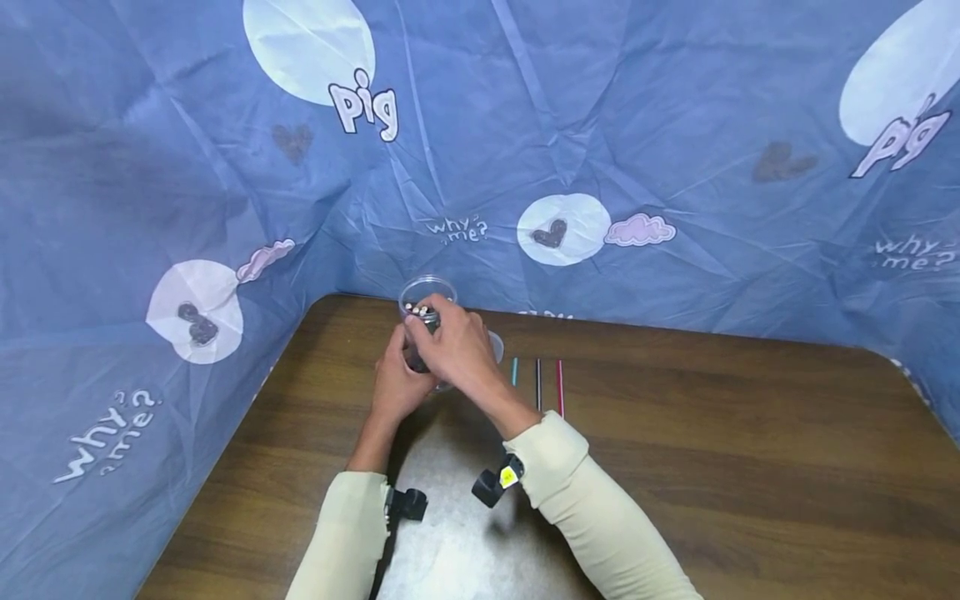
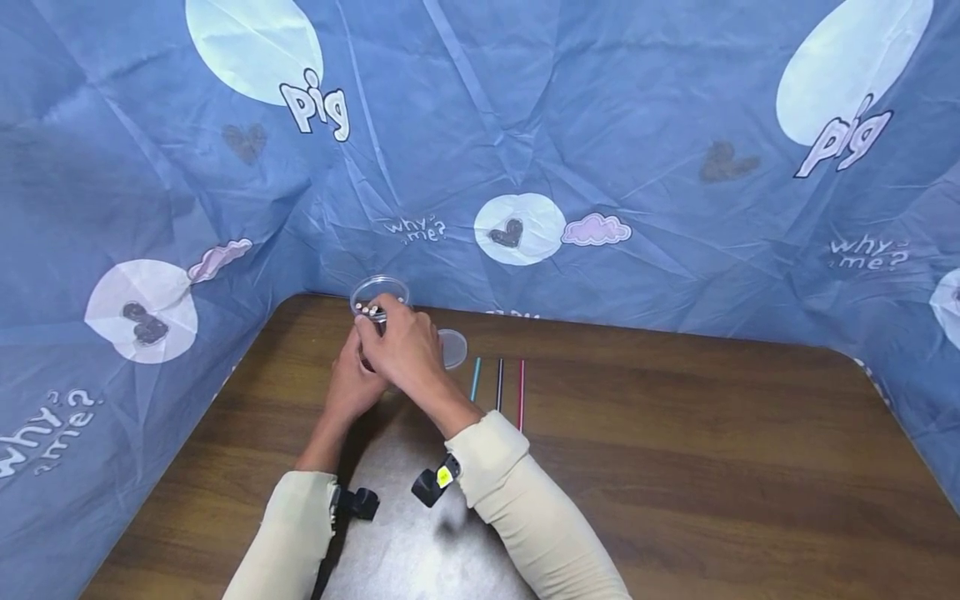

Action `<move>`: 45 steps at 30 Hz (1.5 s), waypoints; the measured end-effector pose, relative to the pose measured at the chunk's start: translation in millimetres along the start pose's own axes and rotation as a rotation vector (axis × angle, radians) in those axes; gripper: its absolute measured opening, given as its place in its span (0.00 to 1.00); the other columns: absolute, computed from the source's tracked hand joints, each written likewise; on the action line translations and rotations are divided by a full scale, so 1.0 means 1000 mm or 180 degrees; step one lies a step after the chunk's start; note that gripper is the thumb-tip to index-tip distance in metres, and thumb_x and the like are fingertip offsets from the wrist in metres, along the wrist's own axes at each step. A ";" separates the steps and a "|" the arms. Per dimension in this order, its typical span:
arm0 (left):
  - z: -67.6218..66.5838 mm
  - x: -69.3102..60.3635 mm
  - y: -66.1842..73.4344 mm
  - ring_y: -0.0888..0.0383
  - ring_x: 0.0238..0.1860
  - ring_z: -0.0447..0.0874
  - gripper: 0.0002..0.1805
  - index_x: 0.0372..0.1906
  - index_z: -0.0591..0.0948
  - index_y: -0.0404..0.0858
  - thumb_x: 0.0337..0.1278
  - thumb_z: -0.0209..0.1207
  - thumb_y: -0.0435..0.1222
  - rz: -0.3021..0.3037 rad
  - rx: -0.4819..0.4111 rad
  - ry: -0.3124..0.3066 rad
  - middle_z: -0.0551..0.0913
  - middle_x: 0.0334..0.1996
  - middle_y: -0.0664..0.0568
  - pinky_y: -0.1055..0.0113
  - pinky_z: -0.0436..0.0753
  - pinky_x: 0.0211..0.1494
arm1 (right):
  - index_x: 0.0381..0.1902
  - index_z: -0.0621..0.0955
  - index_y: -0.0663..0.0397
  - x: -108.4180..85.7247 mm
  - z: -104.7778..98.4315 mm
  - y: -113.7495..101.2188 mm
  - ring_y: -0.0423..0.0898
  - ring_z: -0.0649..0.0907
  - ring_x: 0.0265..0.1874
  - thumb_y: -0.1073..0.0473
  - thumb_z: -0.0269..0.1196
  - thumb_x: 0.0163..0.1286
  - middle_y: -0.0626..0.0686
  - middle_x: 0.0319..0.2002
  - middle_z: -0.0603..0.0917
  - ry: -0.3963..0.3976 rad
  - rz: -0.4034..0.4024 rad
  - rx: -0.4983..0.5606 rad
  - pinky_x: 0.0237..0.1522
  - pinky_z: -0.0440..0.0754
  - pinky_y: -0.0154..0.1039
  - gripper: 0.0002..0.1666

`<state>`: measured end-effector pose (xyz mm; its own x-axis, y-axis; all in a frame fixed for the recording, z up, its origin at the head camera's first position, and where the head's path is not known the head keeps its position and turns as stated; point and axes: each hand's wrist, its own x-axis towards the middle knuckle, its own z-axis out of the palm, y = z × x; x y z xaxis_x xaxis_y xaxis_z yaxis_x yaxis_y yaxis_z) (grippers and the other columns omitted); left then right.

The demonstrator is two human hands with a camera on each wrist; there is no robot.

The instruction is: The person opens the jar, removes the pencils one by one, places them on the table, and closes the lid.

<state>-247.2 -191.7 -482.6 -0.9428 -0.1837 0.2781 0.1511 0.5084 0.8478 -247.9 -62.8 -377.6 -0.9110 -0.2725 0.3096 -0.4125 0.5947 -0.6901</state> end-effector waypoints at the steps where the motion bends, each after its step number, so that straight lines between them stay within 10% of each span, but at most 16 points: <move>1: 0.000 -0.001 0.000 0.43 0.53 0.82 0.37 0.58 0.72 0.40 0.36 0.74 0.34 0.0003 -0.0005 0.0003 0.84 0.51 0.40 0.48 0.78 0.54 | 0.48 0.83 0.45 0.000 0.000 0.000 0.46 0.83 0.32 0.46 0.60 0.70 0.46 0.27 0.84 -0.0014 0.0002 0.0022 0.35 0.79 0.45 0.15; 33: -0.004 0.003 -0.001 0.44 0.54 0.79 0.44 0.64 0.70 0.44 0.35 0.77 0.40 0.0052 0.0045 -0.0036 0.82 0.52 0.42 0.48 0.75 0.55 | 0.43 0.80 0.50 -0.001 0.003 -0.004 0.38 0.83 0.18 0.60 0.60 0.70 0.49 0.17 0.85 0.0251 -0.0054 0.1416 0.22 0.74 0.32 0.05; 45: 0.000 0.000 -0.005 0.42 0.52 0.81 0.35 0.56 0.73 0.42 0.36 0.74 0.38 0.0091 0.0067 0.0013 0.84 0.50 0.43 0.46 0.77 0.52 | 0.54 0.75 0.55 -0.006 0.009 -0.005 0.32 0.71 0.09 0.56 0.63 0.68 0.41 0.08 0.75 0.0333 -0.0044 0.0995 0.18 0.68 0.33 0.18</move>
<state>-247.5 -194.1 -486.8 -0.9370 -0.1721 0.3038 0.1715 0.5311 0.8298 -240.9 -70.8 -382.2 -0.9074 -0.1902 0.3748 -0.4185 0.3261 -0.8477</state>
